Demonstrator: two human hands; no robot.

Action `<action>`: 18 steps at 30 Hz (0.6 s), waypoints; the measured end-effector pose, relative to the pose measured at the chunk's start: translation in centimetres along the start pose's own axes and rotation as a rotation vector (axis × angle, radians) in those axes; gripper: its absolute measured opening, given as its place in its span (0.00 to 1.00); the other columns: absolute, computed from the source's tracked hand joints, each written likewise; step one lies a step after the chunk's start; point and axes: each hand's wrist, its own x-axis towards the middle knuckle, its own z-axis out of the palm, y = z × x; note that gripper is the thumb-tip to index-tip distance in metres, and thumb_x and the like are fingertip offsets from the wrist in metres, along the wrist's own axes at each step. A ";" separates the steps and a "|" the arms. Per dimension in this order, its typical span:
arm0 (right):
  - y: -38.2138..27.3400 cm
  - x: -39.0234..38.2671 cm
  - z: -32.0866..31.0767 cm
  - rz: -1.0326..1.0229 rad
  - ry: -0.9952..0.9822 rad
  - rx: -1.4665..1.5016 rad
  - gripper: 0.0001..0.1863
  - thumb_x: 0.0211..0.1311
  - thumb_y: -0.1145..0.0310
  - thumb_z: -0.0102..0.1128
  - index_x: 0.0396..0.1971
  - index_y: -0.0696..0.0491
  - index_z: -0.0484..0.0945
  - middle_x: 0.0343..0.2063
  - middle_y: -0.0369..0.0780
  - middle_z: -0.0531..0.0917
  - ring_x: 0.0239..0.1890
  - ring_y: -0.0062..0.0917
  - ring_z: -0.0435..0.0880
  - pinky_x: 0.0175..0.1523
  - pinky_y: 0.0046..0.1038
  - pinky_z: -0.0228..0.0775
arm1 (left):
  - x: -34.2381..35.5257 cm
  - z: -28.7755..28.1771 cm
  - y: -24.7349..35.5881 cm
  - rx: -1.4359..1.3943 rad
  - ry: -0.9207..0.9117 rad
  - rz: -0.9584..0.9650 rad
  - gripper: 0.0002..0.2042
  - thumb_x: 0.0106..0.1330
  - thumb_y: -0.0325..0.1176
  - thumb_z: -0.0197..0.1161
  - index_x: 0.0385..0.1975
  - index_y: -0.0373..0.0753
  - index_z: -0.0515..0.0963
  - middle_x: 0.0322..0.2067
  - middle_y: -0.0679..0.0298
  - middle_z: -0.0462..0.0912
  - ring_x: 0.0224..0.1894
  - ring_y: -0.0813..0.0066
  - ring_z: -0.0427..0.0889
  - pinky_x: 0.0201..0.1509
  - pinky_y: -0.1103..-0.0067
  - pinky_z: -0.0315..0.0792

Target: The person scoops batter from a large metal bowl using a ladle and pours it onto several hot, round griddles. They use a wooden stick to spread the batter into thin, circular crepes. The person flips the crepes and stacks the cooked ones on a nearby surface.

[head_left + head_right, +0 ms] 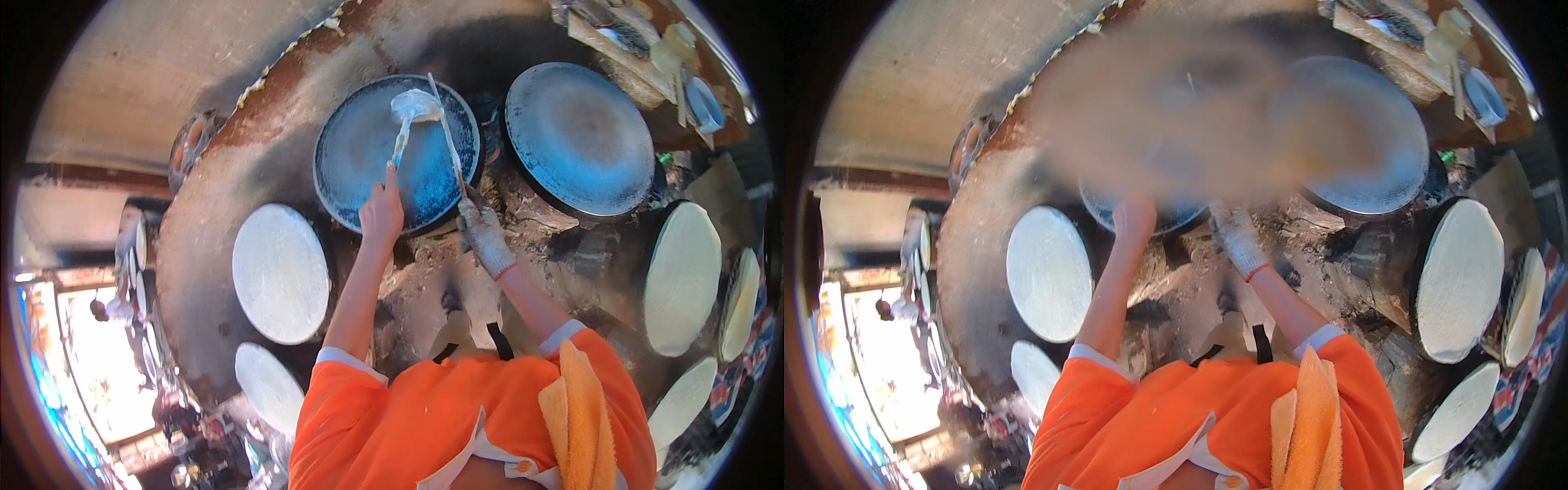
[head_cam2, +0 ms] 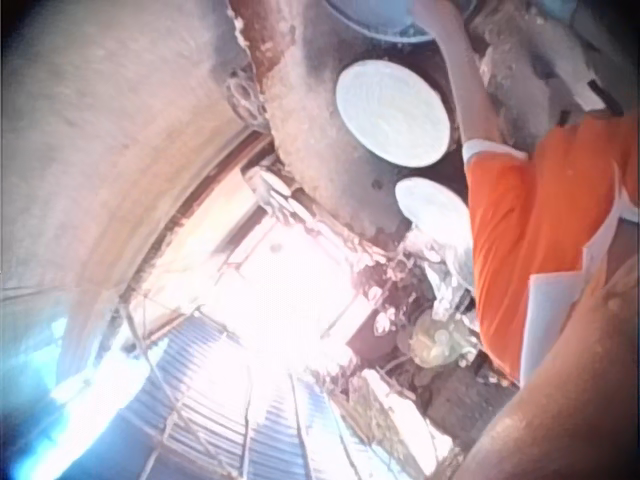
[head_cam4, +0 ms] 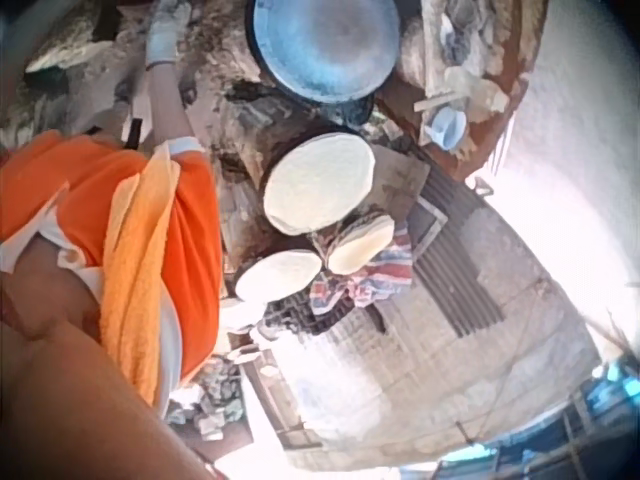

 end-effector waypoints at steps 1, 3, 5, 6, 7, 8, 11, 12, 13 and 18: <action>0.6 0.8 0.1 -0.087 0.044 -0.118 0.18 0.64 0.66 0.46 0.54 0.48 0.66 0.17 0.26 0.67 0.16 0.10 0.63 0.17 0.14 0.57 | 0.7 0.7 -0.3 -0.027 0.095 0.037 0.26 0.59 0.27 0.49 0.60 0.44 0.57 0.29 0.54 0.73 0.24 0.55 0.78 0.25 0.67 0.72; 3.1 2.6 -0.7 -0.345 0.185 -0.353 0.17 0.64 0.68 0.45 0.54 0.49 0.65 0.19 0.26 0.68 0.18 0.09 0.64 0.19 0.12 0.57 | 3.4 1.6 0.1 -0.031 0.044 0.044 0.26 0.60 0.27 0.47 0.60 0.45 0.56 0.30 0.54 0.73 0.25 0.55 0.78 0.26 0.67 0.73; 2.3 2.2 -0.2 -0.325 0.100 -0.273 0.17 0.64 0.70 0.45 0.53 0.51 0.65 0.26 0.30 0.70 0.23 0.10 0.66 0.25 0.10 0.60 | 4.9 1.3 -0.2 -0.057 -0.048 -0.009 0.25 0.60 0.27 0.46 0.60 0.45 0.57 0.34 0.53 0.74 0.28 0.55 0.79 0.29 0.66 0.73; 1.6 1.8 -0.3 -0.313 0.063 -0.241 0.17 0.63 0.70 0.46 0.53 0.53 0.65 0.30 0.32 0.70 0.26 0.10 0.67 0.28 0.09 0.62 | 5.6 1.0 -0.3 -0.083 -0.023 -0.034 0.25 0.61 0.27 0.46 0.60 0.45 0.57 0.35 0.52 0.74 0.29 0.55 0.79 0.30 0.66 0.73; 2.1 2.8 -1.5 -0.346 0.075 -0.167 0.17 0.63 0.71 0.46 0.52 0.53 0.66 0.31 0.32 0.70 0.27 0.11 0.67 0.31 0.09 0.62 | 6.4 0.3 -0.2 -0.105 0.004 -0.038 0.24 0.61 0.27 0.46 0.60 0.45 0.57 0.36 0.52 0.74 0.30 0.55 0.79 0.31 0.65 0.73; 2.5 3.1 -1.1 -0.380 0.127 -0.252 0.17 0.62 0.71 0.46 0.52 0.53 0.66 0.31 0.34 0.71 0.28 0.14 0.68 0.32 0.11 0.64 | 6.9 -0.4 -0.8 -0.103 0.025 -0.047 0.24 0.61 0.27 0.46 0.59 0.45 0.57 0.36 0.52 0.74 0.32 0.54 0.80 0.33 0.65 0.73; 3.2 3.0 0.5 -0.469 0.250 -0.535 0.18 0.61 0.66 0.45 0.52 0.51 0.67 0.33 0.41 0.75 0.31 0.27 0.73 0.37 0.21 0.67 | 7.9 -2.7 -3.2 -0.087 -0.013 -0.129 0.23 0.61 0.28 0.46 0.59 0.44 0.58 0.38 0.51 0.74 0.35 0.53 0.79 0.36 0.65 0.73; 2.9 2.5 1.2 -0.502 0.257 -0.640 0.19 0.61 0.62 0.45 0.52 0.48 0.67 0.35 0.44 0.76 0.34 0.34 0.75 0.37 0.28 0.69 | 7.9 -3.3 -4.3 -0.071 0.006 -0.142 0.23 0.61 0.29 0.47 0.58 0.44 0.58 0.37 0.51 0.75 0.35 0.53 0.79 0.36 0.64 0.73; 2.7 2.3 1.7 -0.531 0.265 -0.743 0.21 0.60 0.58 0.45 0.53 0.45 0.67 0.37 0.48 0.78 0.36 0.42 0.78 0.38 0.34 0.70 | 7.9 -3.7 -5.5 -0.053 0.025 -0.154 0.22 0.62 0.29 0.47 0.58 0.44 0.59 0.36 0.51 0.75 0.36 0.53 0.79 0.37 0.64 0.73; 3.4 6.1 2.0 -0.459 0.230 -0.786 0.16 0.64 0.67 0.42 0.49 0.58 0.69 0.34 0.37 0.75 0.31 0.22 0.72 0.34 0.20 0.67 | 4.9 -5.5 -10.7 -0.138 0.078 -0.288 0.20 0.62 0.30 0.48 0.55 0.41 0.62 0.32 0.49 0.76 0.36 0.51 0.78 0.38 0.63 0.72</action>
